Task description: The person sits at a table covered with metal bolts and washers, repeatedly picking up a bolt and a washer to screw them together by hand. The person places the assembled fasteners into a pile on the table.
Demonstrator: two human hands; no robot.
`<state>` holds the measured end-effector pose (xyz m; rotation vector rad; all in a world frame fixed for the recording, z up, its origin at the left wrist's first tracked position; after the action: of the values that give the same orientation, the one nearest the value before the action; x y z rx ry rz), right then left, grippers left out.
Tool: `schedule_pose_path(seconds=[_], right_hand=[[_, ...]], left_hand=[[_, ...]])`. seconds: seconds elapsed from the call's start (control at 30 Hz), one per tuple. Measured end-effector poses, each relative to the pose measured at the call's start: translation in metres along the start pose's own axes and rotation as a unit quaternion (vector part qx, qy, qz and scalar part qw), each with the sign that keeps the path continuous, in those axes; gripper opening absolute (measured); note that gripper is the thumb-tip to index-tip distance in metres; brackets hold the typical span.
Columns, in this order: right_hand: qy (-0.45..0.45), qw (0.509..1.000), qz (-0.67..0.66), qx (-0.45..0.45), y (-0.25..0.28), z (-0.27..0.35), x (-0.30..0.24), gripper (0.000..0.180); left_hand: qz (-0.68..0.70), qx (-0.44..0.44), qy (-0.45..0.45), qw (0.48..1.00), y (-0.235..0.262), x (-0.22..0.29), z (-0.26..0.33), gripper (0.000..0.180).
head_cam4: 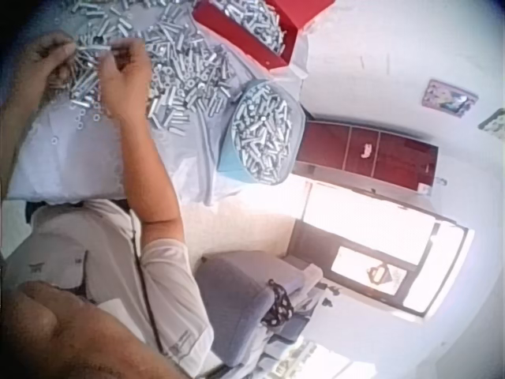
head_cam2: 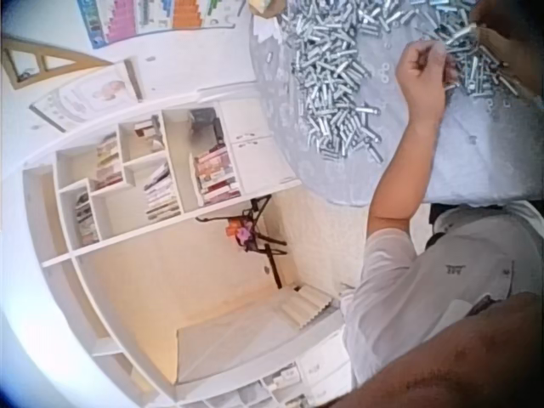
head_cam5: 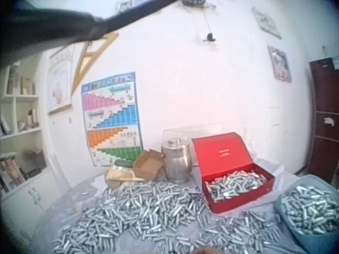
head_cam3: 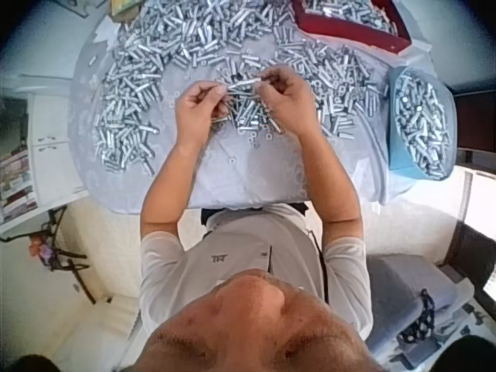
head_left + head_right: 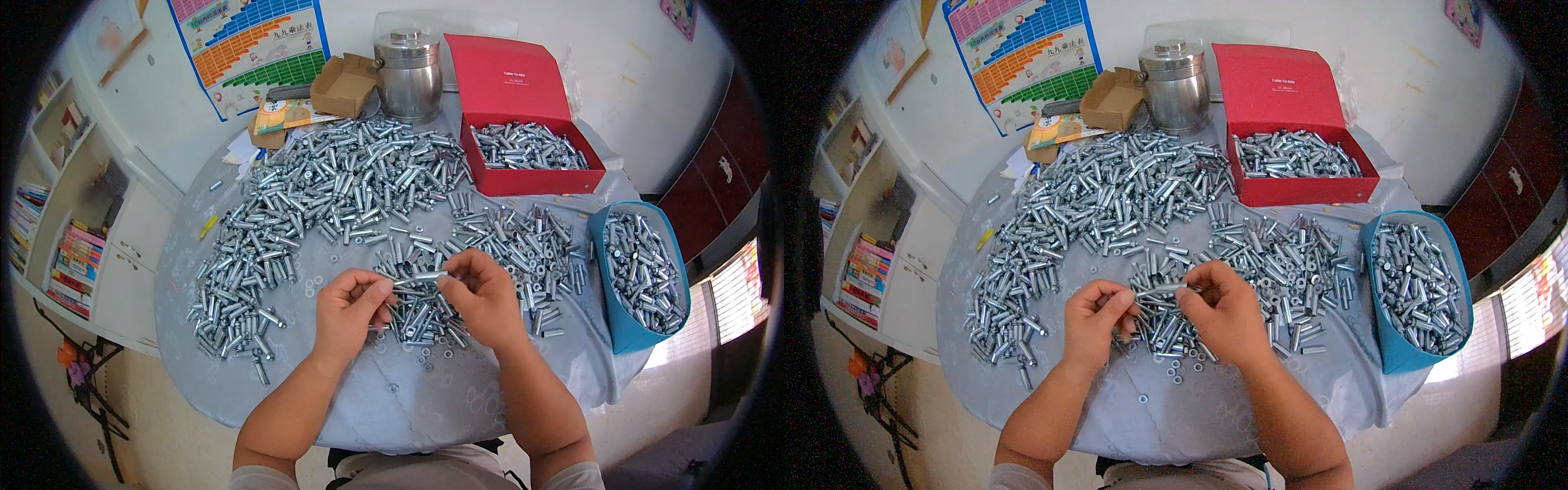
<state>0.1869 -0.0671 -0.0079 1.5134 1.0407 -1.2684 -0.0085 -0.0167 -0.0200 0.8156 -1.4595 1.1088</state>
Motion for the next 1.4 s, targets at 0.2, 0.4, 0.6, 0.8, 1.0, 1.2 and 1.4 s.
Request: schedule_pose_path(seconds=[0.2, 0.4, 0.6, 0.8, 1.0, 1.2, 1.4], right_hand=[[0.133, 0.959, 0.224, 0.109, 0.007, 0.000, -0.017, 0.018], [0.161, 0.955, 0.218, 0.118, 0.005, -0.002, -0.006, 0.018], [0.140, 0.966, 0.191, 0.098, 0.002, -0.002, -0.007, 0.018], [0.152, 0.962, 0.196, 0.112, 0.004, -0.001, -0.008, 0.017], [0.135, 0.967, 0.191, 0.097, 0.002, 0.000, -0.007, 0.015], [0.128, 0.971, 0.169, 0.109, 0.001, 0.000, -0.011, 0.013], [0.077, 0.996, 0.033, 0.041, -0.002, -0.001, 0.003, 0.024]], left_hand=[[-0.279, -0.028, -0.140, 0.950, 0.007, 0.018, -0.008, 0.013], [-0.602, 0.025, -0.195, 0.774, 0.056, 0.042, -0.055, 0.021], [-0.711, -0.053, -0.172, 0.680, 0.082, 0.028, -0.087, 0.029], [-0.778, -0.079, -0.136, 0.608, 0.075, 0.036, -0.082, 0.014], [-0.762, -0.091, -0.192, 0.612, 0.081, 0.033, -0.077, 0.013], [-0.592, -0.052, -0.175, 0.785, 0.072, 0.040, -0.070, 0.025], [-0.021, -0.051, -0.035, 0.998, 0.006, 0.035, -0.035, 0.019]])
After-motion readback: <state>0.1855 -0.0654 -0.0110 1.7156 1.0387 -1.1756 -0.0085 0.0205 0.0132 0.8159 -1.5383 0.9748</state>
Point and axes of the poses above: each hand's wrist, its own z-axis away from the middle knuckle, its own y-axis out of the back of the hand, x = y × z, the point moved 2 cm from there along -z, towards the middle knuckle, and after that the axes turned 5 degrees about z, right-handed, at the moved point
